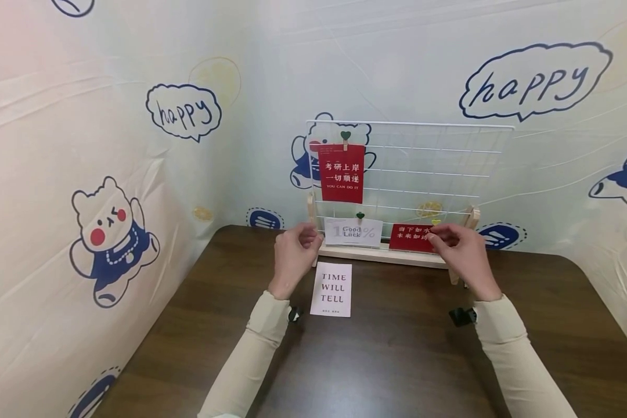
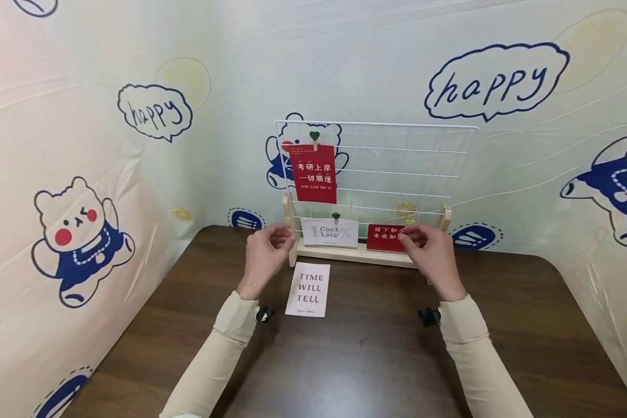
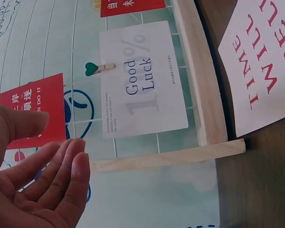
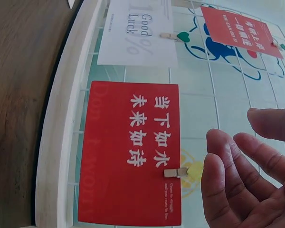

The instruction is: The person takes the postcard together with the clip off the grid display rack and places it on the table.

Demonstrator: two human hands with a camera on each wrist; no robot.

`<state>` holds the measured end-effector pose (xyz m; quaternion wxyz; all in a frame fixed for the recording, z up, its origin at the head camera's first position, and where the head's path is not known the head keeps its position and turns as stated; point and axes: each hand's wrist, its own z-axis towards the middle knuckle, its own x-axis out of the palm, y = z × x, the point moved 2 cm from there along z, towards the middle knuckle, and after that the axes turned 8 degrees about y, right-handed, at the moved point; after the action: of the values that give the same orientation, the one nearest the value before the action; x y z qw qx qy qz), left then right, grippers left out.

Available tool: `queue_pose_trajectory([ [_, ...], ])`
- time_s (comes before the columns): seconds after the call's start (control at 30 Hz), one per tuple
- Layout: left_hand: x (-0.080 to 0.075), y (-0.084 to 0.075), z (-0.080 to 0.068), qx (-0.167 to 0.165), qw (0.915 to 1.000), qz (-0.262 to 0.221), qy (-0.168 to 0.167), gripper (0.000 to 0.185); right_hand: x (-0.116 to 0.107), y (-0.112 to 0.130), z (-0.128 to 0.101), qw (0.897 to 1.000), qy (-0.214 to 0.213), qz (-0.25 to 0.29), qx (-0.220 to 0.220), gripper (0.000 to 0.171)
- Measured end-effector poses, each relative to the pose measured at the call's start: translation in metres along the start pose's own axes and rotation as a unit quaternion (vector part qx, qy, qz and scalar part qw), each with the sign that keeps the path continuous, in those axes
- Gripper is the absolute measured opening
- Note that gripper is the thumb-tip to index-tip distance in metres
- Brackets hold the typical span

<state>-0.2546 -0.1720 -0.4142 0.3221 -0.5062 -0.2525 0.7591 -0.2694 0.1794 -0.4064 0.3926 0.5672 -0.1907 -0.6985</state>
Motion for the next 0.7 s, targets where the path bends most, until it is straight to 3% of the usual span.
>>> queue_pose_trajectory([
  [0.7, -0.006, -0.014, 0.007, 0.015, 0.9998, -0.004, -0.013, 0.030, 0.009, 0.022, 0.009, 0.999, 0.003, 0.019, -0.032, 0.026],
])
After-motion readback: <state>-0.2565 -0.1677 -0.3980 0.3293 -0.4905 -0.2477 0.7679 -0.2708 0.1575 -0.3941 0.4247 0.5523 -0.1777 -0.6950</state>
